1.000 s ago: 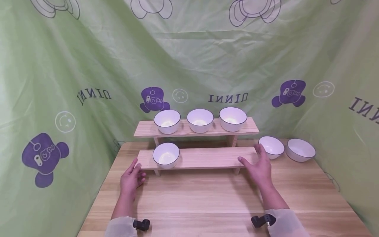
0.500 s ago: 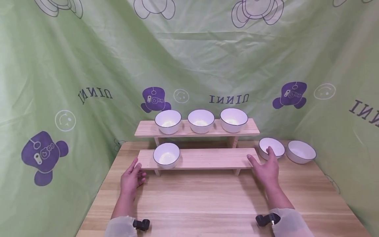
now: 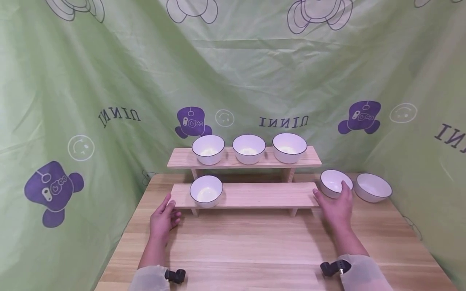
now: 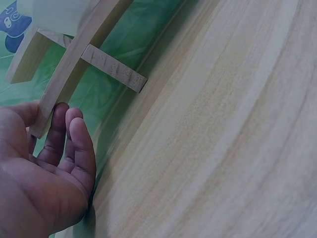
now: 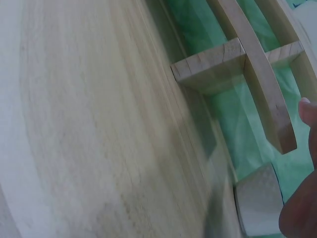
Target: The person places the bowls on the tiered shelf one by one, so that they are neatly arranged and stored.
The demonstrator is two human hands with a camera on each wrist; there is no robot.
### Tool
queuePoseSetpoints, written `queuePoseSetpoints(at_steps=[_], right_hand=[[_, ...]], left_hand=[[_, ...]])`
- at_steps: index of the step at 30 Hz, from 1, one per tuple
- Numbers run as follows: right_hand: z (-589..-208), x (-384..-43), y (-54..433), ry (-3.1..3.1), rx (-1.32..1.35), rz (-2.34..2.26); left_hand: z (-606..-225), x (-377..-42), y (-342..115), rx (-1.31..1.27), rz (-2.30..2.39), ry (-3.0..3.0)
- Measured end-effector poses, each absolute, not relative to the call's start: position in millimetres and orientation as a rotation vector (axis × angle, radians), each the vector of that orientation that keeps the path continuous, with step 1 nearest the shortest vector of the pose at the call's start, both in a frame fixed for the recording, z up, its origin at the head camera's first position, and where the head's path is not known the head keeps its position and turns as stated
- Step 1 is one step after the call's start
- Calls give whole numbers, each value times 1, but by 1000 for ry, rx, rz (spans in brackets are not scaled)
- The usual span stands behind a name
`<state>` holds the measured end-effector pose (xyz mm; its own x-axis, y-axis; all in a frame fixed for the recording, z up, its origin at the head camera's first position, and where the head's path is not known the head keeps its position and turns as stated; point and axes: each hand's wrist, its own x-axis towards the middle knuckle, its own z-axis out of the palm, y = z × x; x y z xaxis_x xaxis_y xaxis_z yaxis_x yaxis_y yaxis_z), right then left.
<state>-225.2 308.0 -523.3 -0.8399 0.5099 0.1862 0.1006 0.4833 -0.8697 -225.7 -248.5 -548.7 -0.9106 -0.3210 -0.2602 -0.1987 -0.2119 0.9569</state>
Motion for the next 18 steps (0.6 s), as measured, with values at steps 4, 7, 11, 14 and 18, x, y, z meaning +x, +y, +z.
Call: queuePoseSetpoints(at_steps=[4, 7, 11, 14, 18], right_hand=[[-528, -228, 316, -2285, -543, 1324], [-531, -231, 321, -2267, -583, 1330], [-535, -235, 327, -2231, -619, 1345], [-538, -238, 331, -2193, -615, 1339], [-541, -241, 335, -2154, -599, 1312]], left_hand=[[-550, -227, -248, 635, -2296, -1919], [-550, -227, -248, 634, -2296, -1914], [-551, -227, -248, 636, -2299, -1907], [-551, -227, -248, 636, -2301, -1904], [-551, -228, -248, 637, -2302, -1899]])
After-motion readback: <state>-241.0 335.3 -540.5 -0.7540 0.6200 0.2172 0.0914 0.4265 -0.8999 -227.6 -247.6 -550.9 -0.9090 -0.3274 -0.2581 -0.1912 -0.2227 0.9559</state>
